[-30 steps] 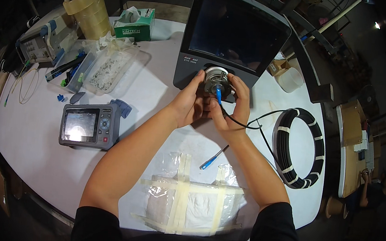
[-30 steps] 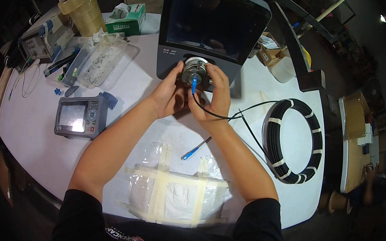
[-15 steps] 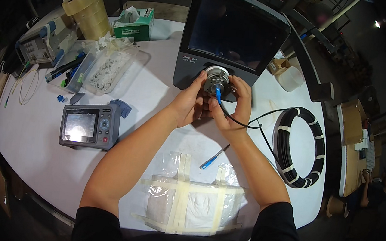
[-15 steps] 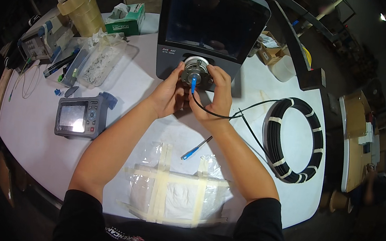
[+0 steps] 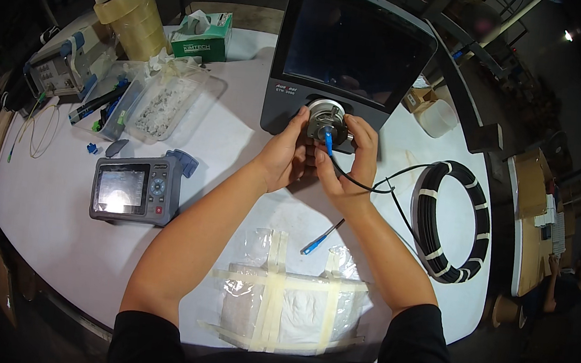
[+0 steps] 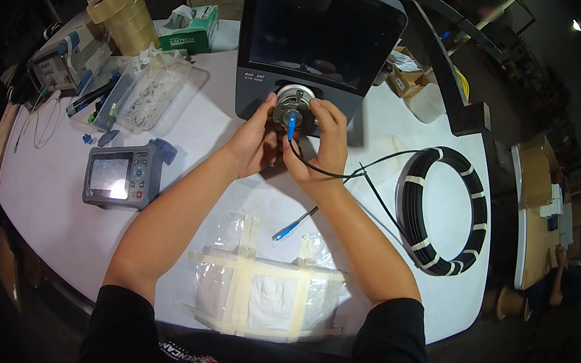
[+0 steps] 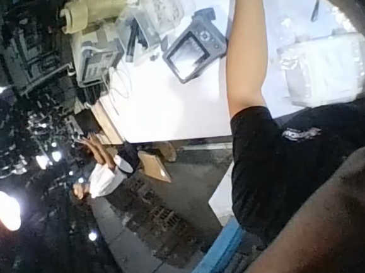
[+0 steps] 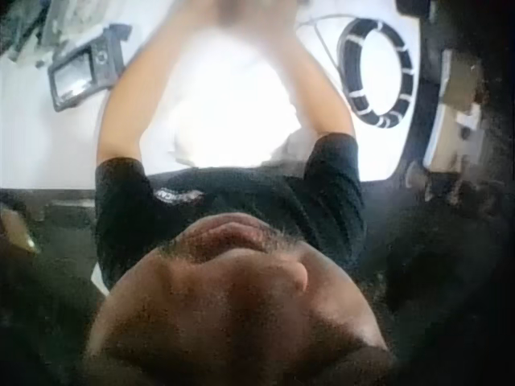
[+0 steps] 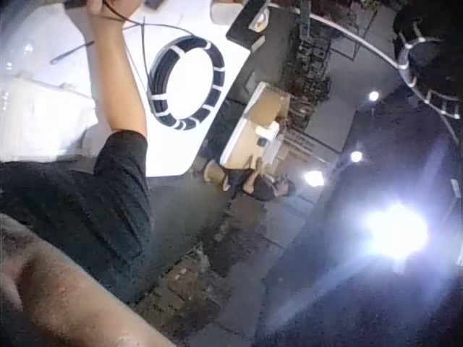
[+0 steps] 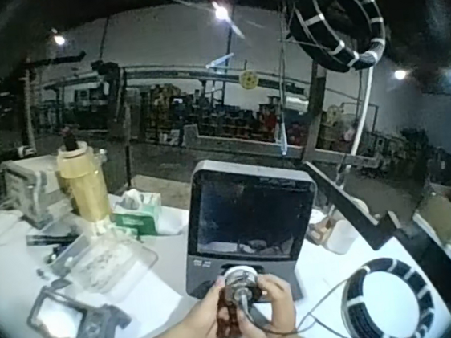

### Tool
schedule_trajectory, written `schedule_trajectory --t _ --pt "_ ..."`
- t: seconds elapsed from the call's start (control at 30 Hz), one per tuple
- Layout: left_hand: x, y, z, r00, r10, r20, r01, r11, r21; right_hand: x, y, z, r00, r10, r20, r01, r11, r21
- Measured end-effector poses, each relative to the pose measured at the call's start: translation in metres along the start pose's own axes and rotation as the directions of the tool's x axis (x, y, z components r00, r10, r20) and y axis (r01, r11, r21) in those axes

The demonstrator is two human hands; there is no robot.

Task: Inspect fiber optic cable connector using a digital microscope probe and monitor.

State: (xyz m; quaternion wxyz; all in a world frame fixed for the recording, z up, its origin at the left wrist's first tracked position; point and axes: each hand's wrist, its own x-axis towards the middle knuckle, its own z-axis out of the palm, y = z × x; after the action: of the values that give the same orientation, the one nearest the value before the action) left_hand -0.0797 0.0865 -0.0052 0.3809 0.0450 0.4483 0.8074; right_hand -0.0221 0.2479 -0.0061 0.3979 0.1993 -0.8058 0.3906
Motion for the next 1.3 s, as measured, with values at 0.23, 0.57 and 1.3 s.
schedule_trajectory --t 0.23,0.57,1.3 --pt "0.001 0.000 0.002 1.000 0.002 0.025 -0.001 0.998 -0.057 0.006 0.001 0.001 0.994 -0.110 0.017 0.110 0.994 0.004" --pt "0.001 -0.003 0.002 0.999 0.037 0.000 -0.037 0.999 -0.017 0.002 0.006 0.003 0.999 -0.036 -0.011 0.037 0.999 0.037" --pt "0.009 -0.005 -0.006 0.992 0.051 0.117 -0.042 0.996 -0.080 0.008 0.001 0.002 0.990 -0.143 0.018 0.143 0.990 -0.005"
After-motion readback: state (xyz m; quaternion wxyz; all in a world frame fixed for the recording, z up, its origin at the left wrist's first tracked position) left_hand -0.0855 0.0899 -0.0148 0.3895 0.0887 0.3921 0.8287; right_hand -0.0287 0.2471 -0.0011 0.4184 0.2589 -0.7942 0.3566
